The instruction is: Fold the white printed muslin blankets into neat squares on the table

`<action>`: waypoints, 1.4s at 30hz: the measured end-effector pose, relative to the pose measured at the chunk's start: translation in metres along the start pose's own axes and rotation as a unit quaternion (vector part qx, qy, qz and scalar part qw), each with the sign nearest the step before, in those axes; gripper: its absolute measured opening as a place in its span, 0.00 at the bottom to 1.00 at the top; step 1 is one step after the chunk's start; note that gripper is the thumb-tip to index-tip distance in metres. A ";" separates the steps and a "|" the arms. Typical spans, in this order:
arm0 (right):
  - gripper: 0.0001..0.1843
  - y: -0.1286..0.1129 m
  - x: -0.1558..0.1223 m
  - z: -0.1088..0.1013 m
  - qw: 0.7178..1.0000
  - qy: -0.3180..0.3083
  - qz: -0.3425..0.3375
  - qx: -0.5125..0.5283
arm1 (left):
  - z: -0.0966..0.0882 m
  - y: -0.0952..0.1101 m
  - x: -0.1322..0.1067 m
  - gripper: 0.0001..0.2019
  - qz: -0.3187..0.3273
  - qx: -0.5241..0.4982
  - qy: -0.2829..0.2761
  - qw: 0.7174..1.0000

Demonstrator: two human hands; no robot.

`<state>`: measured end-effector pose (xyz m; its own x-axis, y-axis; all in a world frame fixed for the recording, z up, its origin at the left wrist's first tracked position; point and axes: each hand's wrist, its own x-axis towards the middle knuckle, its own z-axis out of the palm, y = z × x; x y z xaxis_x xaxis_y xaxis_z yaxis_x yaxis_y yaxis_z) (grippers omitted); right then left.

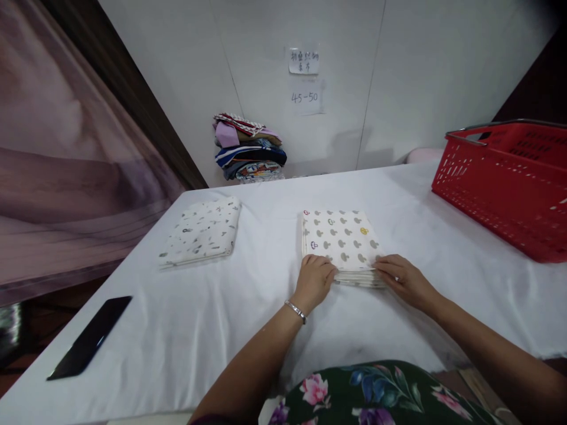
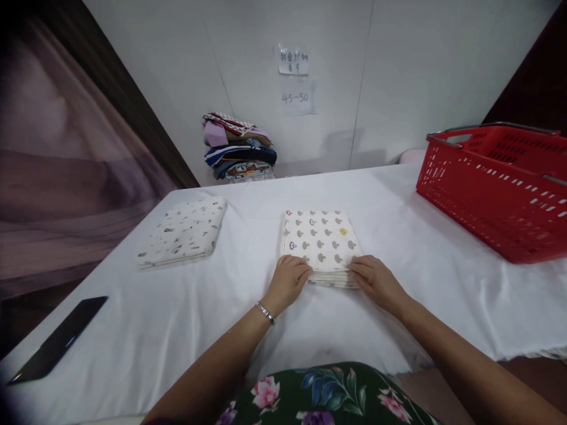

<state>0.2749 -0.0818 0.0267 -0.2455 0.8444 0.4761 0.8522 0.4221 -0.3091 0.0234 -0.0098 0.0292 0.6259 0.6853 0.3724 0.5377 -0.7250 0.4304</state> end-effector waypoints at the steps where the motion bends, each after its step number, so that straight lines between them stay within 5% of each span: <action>1: 0.12 0.001 0.000 0.000 1.000 -0.005 0.002 0.000 | 0.000 0.000 0.000 0.10 -0.004 -0.002 -0.001 1.000; 15: 0.12 0.001 -0.001 0.002 1.000 -0.020 -0.016 -0.016 | 0.003 0.000 0.001 0.08 0.009 0.015 0.011 1.000; 21: 0.12 0.000 -0.002 0.002 0.998 -0.028 -0.055 -0.005 | 0.007 -0.006 -0.004 0.18 0.053 0.001 0.004 0.999; 31: 0.12 -0.001 0.001 0.001 0.998 -0.051 -0.045 -0.018 | 0.005 -0.005 -0.005 0.08 0.048 0.023 -0.007 0.999; 42: 0.13 -0.002 0.005 -0.004 0.995 -0.092 -0.029 0.002 | 0.005 0.000 0.002 0.10 0.031 0.068 -0.025 0.997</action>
<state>0.2739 -0.0801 0.0330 -0.3752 0.8644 0.3346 0.8327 0.4730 -0.2881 0.0275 -0.0087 0.0262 0.6860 0.6369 0.3519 0.5662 -0.7709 0.2917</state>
